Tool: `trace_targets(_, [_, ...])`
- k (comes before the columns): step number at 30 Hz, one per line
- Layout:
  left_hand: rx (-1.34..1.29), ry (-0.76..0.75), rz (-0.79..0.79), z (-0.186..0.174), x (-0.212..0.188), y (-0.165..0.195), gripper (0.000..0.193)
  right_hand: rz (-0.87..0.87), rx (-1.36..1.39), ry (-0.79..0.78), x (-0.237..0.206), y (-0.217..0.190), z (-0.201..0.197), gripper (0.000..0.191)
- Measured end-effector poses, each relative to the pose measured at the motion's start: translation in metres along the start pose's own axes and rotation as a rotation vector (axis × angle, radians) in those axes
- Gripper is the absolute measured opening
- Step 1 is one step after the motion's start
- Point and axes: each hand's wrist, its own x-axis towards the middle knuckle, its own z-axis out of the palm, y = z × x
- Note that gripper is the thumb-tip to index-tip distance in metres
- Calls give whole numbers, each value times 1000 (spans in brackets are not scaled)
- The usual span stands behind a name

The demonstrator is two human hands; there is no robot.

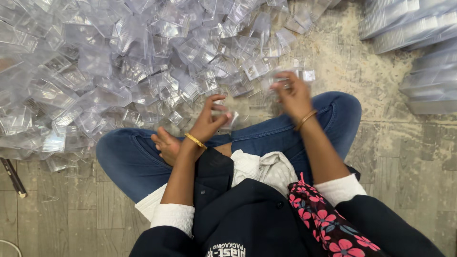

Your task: The person sits on the floor among a large pile of clear plastic cups and repeatedly picks up loose cups, nests them together, and sets the growing stacks aside with the other finished stacks.

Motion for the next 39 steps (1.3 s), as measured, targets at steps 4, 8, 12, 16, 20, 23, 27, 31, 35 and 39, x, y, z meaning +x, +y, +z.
trace_targets(4, [256, -140, 586, 6, -2, 8, 45, 328, 218, -576, -40, 10, 69, 34])
trace_targets(8, [-55, -24, 9, 3, 1, 3, 39, -50, -171, -61, -32, 24, 80, 33])
trace_targets(12, [31, 121, -21, 0, 1, 1, 38, -10, -753, 159, 6, 25, 48, 38])
trace_targets(16, [298, 191, 67, 3, -1, 5, 55, 200, -352, -58, 0, 18, 54, 24])
trace_targets(20, [177, 39, 106, 5, 8, 3, 53, 20, 188, -429, -23, 18, 81, 19])
trace_targets(23, [-65, 35, 85, 2, 14, 1, 39, -68, -206, -92, -3, 24, 73, 24])
trace_targets(27, [-527, 36, -209, -5, 9, 7, 49, -280, -851, 180, 41, 29, 35, 52])
trace_targets(31, [-630, 87, -311, -8, 7, 20, 59, 80, -827, 139, 38, 18, 17, 42])
trace_targets(35, [-543, -3, -314, -1, 8, 22, 51, 189, -298, 77, -11, 0, 41, 33])
trace_targets(39, [-188, -107, -86, 5, 8, 13, 50, -81, -97, -385, -50, -5, 74, 28])
